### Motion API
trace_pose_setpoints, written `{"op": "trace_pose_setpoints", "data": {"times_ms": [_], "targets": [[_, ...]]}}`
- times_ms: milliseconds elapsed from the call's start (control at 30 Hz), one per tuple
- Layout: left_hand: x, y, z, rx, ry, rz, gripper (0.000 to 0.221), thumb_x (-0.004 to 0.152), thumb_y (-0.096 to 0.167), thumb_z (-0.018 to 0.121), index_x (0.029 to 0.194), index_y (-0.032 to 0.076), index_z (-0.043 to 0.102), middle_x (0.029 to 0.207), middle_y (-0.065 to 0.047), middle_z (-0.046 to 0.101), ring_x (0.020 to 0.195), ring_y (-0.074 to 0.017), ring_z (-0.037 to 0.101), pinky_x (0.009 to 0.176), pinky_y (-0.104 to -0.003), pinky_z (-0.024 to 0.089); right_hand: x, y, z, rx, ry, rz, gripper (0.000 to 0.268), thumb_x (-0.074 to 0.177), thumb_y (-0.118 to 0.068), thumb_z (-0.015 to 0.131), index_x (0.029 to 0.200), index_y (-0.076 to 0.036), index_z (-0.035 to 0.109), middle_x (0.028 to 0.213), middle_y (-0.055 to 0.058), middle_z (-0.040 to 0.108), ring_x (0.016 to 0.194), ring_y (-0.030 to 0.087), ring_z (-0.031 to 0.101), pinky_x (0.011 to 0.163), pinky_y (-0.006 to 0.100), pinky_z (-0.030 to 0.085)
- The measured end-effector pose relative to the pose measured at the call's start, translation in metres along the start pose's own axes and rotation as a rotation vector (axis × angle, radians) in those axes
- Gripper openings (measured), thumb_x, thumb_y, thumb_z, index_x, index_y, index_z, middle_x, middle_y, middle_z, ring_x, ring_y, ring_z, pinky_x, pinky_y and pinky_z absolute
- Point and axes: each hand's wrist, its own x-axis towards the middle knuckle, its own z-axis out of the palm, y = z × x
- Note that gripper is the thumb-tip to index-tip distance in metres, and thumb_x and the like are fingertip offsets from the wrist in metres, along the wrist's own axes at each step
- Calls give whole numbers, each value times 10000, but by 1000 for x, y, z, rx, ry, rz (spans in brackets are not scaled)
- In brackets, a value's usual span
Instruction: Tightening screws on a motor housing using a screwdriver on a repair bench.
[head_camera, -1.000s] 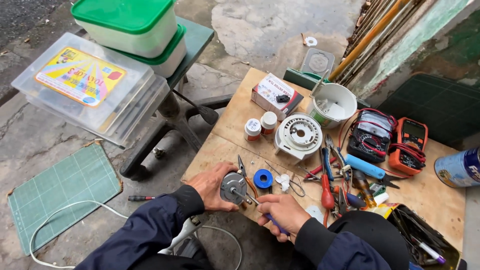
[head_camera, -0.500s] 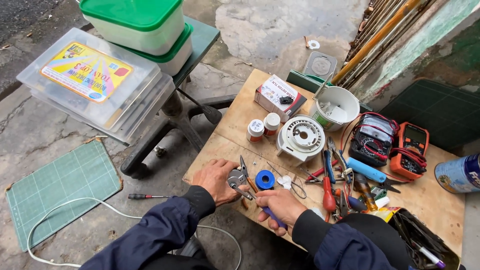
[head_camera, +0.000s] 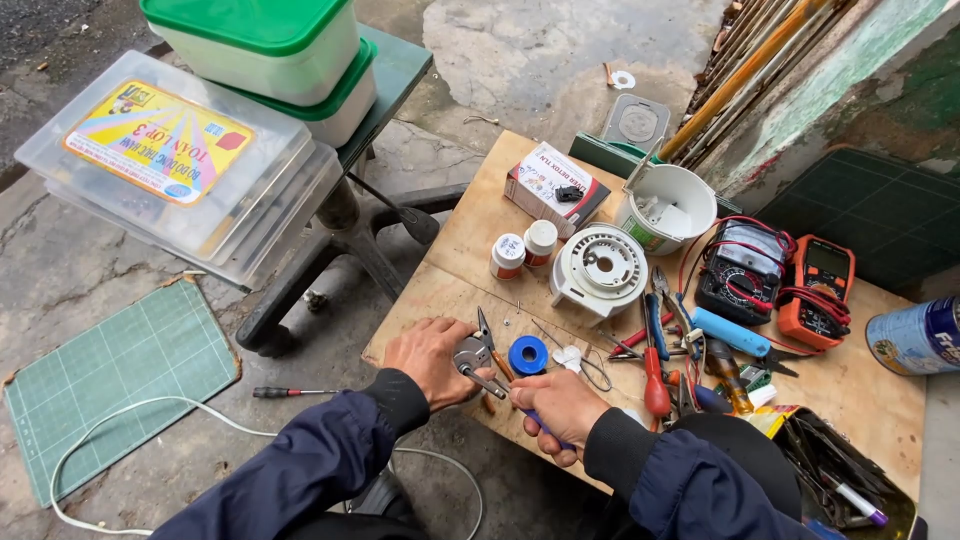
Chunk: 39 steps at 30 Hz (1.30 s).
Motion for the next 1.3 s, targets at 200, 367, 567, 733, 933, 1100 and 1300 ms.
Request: {"op": "trace_pose_setpoints", "data": {"times_ms": [200, 367, 567, 733, 933, 1100, 1300], "targets": [[-3, 3, -1, -1, 53, 23, 669, 796, 680, 768, 1305, 245, 765, 1282, -25, 776, 1186, -348, 706, 819, -616, 605, -2, 0, 7, -215, 67, -41, 513, 1089, -264, 573, 1588, -201, 670, 672, 87, 507, 390, 192, 403, 374, 329, 170], [-3, 3, 0, 17, 33, 11, 703, 819, 710, 760, 1354, 254, 748, 1298, -27, 776, 1194, -341, 704, 854, -595, 605, -5, 0, 3, -162, 31, -33, 495, 1084, -250, 567, 1556, -199, 707, 657, 78, 488, 369, 170, 384, 348, 299, 161], [0, -3, 1, 41, 81, 52, 687, 809, 712, 769, 1317, 249, 770, 1218, -22, 792, 1127, -332, 719, 798, -576, 610, -6, -7, 6, -227, 36, -48, 532, 1096, -271, 560, 1616, -221, 662, 653, 75, 488, 381, 176, 390, 357, 310, 176], [-1, -6, 13, 73, 54, 93, 660, 814, 664, 774, 1303, 221, 752, 1217, -81, 774, 1162, -382, 700, 739, -649, 612, 65, 46, -1, -1015, 202, -698, 389, 1065, -237, 485, 1255, -150, 813, 996, 142, 845, 906, 371, 771, 869, 533, 602], [3, -12, 1, 75, 133, 140, 665, 792, 668, 789, 1286, 224, 792, 1143, -49, 788, 1040, -335, 738, 646, -586, 623, 52, 44, 3, -1240, 274, -610, 220, 1137, -358, 503, 1126, -200, 656, 790, 171, 684, 720, 470, 657, 664, 610, 522], [3, -13, -11, -69, 83, 83, 640, 825, 664, 709, 1247, 195, 814, 1178, -94, 811, 1071, -365, 748, 810, -567, 605, 71, 91, 22, -1871, 836, -1109, 452, 1012, -173, 676, 1407, 36, 605, 937, 160, 683, 608, 277, 679, 451, 438, 559], [4, -13, -34, -23, -13, -130, 711, 694, 773, 746, 1308, 416, 749, 1318, 108, 792, 1319, -195, 723, 953, -432, 630, 20, 25, 12, -1045, 399, -595, 486, 1025, -473, 577, 1399, -183, 686, 1210, 176, 785, 1131, 420, 795, 913, 609, 619]]}}
